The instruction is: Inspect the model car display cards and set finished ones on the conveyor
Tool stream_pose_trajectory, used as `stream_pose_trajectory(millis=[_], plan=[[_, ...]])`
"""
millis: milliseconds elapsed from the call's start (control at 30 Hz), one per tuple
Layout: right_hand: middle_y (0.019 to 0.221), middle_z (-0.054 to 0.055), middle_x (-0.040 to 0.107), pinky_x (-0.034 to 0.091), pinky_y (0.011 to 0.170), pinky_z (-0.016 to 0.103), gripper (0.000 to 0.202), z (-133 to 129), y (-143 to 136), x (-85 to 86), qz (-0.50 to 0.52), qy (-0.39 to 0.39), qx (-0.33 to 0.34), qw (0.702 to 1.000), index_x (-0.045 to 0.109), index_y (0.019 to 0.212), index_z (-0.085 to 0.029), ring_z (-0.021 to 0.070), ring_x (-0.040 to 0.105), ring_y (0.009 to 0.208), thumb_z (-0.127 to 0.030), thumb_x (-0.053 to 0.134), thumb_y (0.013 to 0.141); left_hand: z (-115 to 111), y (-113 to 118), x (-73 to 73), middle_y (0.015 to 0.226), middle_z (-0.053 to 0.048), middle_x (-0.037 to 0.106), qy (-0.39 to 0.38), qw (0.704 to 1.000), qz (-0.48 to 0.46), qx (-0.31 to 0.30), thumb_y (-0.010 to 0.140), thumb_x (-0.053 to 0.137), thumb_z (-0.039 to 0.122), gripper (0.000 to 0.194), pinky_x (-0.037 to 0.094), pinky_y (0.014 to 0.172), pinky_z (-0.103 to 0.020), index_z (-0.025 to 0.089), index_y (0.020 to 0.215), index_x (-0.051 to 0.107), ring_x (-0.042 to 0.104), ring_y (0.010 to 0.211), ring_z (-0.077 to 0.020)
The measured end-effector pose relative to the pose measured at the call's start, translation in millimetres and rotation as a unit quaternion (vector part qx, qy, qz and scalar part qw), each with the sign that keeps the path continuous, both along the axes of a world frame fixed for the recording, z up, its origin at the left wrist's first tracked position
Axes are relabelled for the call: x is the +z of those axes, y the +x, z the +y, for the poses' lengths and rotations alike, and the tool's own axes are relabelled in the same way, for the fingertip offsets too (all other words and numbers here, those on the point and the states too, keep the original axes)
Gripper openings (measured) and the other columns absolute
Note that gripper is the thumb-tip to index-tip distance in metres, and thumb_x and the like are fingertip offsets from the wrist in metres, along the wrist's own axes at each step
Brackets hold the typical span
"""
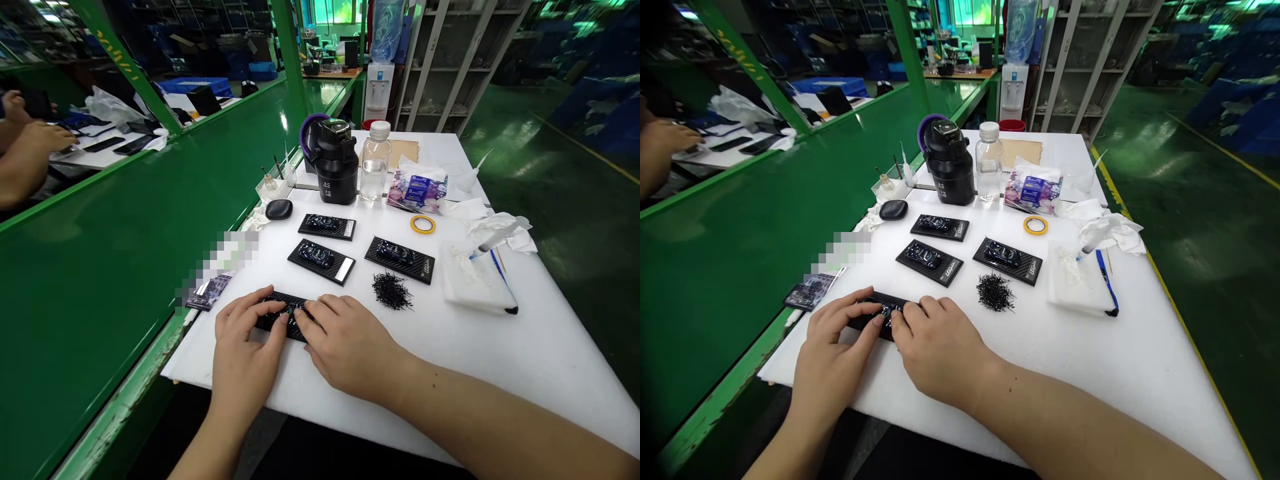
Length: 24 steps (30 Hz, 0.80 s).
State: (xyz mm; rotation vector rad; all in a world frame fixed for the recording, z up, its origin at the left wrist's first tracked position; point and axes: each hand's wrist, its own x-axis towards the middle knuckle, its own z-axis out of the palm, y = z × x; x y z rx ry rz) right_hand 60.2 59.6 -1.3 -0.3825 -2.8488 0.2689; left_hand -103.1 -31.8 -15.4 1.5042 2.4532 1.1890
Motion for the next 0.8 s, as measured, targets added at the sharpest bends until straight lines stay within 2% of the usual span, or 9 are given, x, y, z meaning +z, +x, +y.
stream_pose_trajectory(millis=[367, 600, 800], plan=[[0.128, 0.019, 0.058, 0.049, 0.086, 0.047, 0.044, -4, -2, -3.3, 0.007, 0.046, -0.002, 0.999, 0.050, 0.140, -0.003, 0.0329, 0.051, 0.112, -0.014, 0.042, 0.098, 4, -2, 1.0, 0.125, -0.003, 0.067, -0.019, 0.999, -0.045, 0.020, 0.083, 0.065, 0.040, 0.018, 0.040, 0.109, -0.052, 0.028, 0.095, 0.069, 0.051, 0.123, -0.0294], [0.120, 0.018, 0.059, 0.049, 0.080, 0.046, 0.045, -4, -3, -1.7, 0.004, 0.039, -0.006, 0.999, 0.050, 0.139, -0.003, 0.0317, 0.052, 0.104, -0.014, 0.044, 0.096, 5, -4, 5.5, 0.130, -0.004, 0.063, -0.032, 0.997, -0.066, 0.028, 0.081, 0.065, 0.042, 0.023, 0.039, 0.111, -0.053, 0.027, 0.098, 0.068, 0.053, 0.125, -0.0296], [0.116, 0.015, 0.059, 0.049, 0.074, 0.044, 0.047, -8, -5, 8.4, -0.024, 0.009, -0.031, 0.999, 0.050, 0.139, -0.005, 0.0300, 0.052, 0.099, -0.011, 0.047, 0.093, 6, -6, 7.2, 0.133, -0.004, 0.060, -0.056, 0.993, -0.090, 0.044, 0.078, 0.066, 0.046, 0.030, 0.036, 0.114, -0.054, 0.028, 0.102, 0.066, 0.052, 0.128, -0.0307]])
